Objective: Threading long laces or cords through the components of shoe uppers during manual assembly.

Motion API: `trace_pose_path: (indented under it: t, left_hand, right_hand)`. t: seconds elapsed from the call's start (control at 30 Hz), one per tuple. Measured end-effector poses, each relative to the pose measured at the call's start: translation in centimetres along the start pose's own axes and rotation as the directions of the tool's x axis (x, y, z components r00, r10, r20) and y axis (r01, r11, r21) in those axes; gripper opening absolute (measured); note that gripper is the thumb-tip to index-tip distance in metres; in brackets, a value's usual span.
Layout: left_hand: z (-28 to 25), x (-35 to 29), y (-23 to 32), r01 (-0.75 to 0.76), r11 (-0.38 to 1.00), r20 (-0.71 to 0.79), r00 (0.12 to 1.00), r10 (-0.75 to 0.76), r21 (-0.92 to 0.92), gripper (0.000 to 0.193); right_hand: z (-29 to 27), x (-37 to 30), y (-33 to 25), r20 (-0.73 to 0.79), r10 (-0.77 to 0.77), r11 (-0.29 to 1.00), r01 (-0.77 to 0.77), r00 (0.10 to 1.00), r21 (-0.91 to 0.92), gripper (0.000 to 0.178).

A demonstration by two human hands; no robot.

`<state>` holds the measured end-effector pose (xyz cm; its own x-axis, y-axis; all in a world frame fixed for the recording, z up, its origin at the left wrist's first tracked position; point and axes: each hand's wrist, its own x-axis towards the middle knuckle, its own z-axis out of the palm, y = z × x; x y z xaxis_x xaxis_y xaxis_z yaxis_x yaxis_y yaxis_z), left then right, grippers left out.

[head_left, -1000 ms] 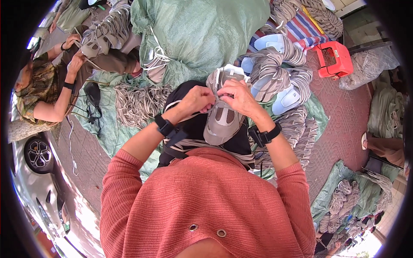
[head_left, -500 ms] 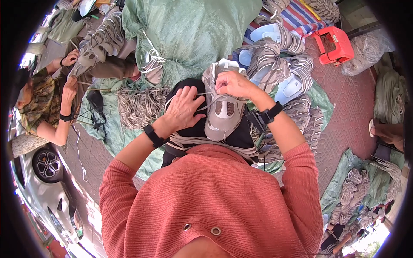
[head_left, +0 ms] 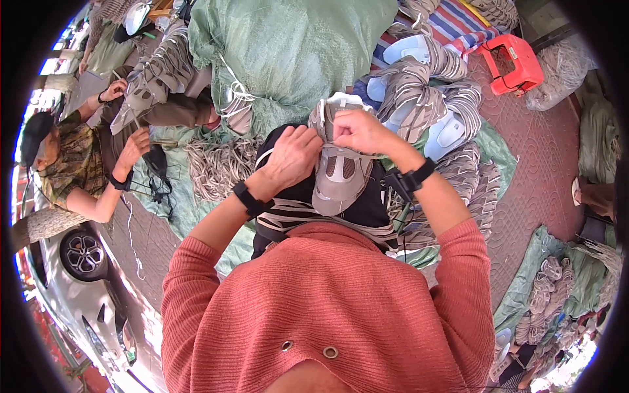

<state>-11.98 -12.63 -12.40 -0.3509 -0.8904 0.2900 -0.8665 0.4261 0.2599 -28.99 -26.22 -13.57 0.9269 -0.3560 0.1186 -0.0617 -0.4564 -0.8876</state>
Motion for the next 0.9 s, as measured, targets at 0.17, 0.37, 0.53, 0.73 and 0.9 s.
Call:
trace_pose_path:
  t: [0.17, 0.37, 0.53, 0.73, 0.9]
  left_hand:
    - [-2.7, 0.2, -1.7, 0.183, 0.966, -0.276, 0.933, -0.23, -0.183, 0.009]
    - [-2.9, 0.7, -1.3, 0.322, 0.474, -0.104, 0.729, -0.676, -0.819, 0.011]
    - [-0.1, 0.9, -0.3, 0.327, 0.455, -0.019, 0.795, -0.606, -0.828, 0.01]
    - [1.4, 2.2, -0.2, 0.126, 0.849, -0.051, 0.983, -0.176, -0.513, 0.008]
    - [-0.1, 1.8, -0.1, 0.168, 0.882, 0.1, 0.985, -0.138, -0.44, 0.012]
  right_hand:
    - [-5.5, -4.6, -2.0, -0.053, 0.374, 0.299, -0.066, 0.926, 0.952, 0.012]
    - [-17.5, -14.4, 1.9, -0.444, 0.558, 0.097, 0.476, 0.701, 0.874, 0.016]
    - [-29.0, -29.4, 4.6, -0.567, 0.692, 0.1, 0.719, 0.446, 0.688, 0.02]
    - [-39.5, -47.1, 2.6, -0.573, 0.757, 0.126, 0.791, 0.314, 0.599, 0.026]
    - [-40.5, -49.5, 3.5, -0.627, 0.739, 0.198, 0.809, 0.247, 0.553, 0.02]
